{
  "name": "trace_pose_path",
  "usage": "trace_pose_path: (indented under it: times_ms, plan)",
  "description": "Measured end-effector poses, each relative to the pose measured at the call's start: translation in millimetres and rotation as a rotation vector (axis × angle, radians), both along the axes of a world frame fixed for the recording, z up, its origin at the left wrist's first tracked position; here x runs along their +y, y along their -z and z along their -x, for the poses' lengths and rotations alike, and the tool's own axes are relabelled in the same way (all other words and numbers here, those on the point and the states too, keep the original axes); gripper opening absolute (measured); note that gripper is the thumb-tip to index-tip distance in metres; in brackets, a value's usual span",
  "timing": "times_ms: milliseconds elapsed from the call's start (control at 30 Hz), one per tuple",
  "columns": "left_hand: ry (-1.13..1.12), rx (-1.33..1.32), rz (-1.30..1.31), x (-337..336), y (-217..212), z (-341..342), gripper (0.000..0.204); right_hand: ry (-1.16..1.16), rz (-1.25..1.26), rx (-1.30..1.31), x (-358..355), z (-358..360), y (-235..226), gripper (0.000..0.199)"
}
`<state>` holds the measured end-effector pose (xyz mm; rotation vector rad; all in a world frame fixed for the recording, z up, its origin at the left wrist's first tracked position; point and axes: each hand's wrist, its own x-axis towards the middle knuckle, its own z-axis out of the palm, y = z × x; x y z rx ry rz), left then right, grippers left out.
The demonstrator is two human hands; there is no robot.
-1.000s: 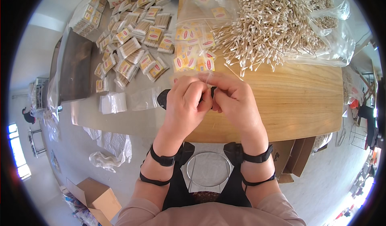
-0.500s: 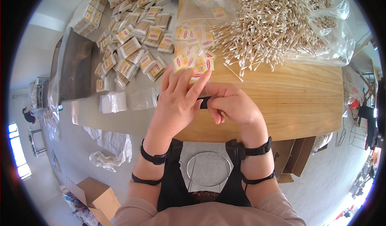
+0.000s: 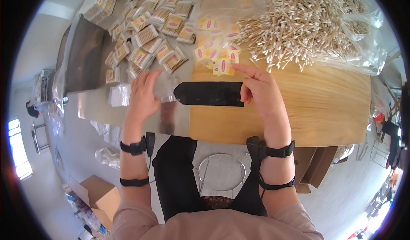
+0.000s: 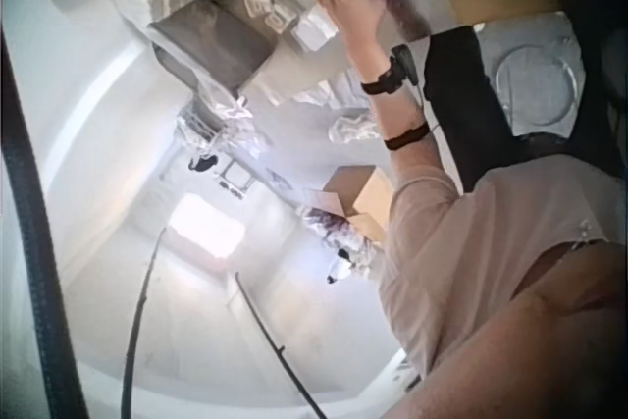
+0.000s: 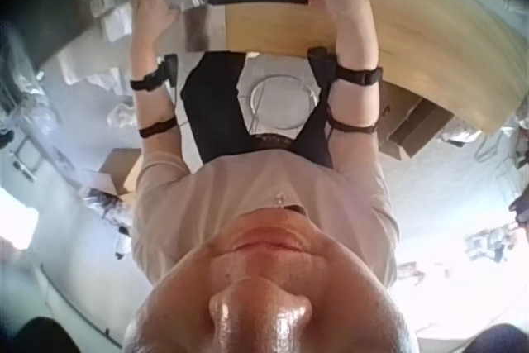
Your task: Packaging cotton swabs into small plastic bags and attaching labels.
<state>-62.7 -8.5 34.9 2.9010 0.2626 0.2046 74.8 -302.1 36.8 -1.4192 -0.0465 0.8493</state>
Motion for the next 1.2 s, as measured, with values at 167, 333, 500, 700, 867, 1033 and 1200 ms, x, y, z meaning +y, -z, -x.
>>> trace_pose_path:
  times_ms: [167,333,500,700,867,1033,1200]
  plan:
    - [0.137,0.252,0.020,17.9,3.1,-1.7,0.071,0.076,0.133,-0.129,7.1,3.8,0.6,0.040]
    - [0.137,0.288,0.091,11.6,9.2,3.7,0.073,0.125,0.199,-0.192,7.9,1.9,-1.8,0.035]
    - [0.176,0.244,0.066,5.2,39.8,14.7,0.080,0.155,0.157,-0.245,5.9,0.2,3.7,0.034]
    - [0.289,0.173,-0.070,11.3,66.8,23.5,0.074,0.130,0.139,-0.226,7.9,3.1,3.2,0.032]
    - [0.310,0.195,-0.113,4.8,66.3,19.0,0.072,0.103,0.199,-0.222,4.2,1.1,0.2,0.031]
    - [0.195,-0.071,0.149,15.4,52.5,15.0,0.056,0.157,0.135,-0.269,3.7,0.0,1.5,0.030]
    - [0.327,-0.351,0.272,-51.2,3.5,-58.6,0.040,0.177,0.143,-0.253,-4.5,-3.9,2.4,0.029]
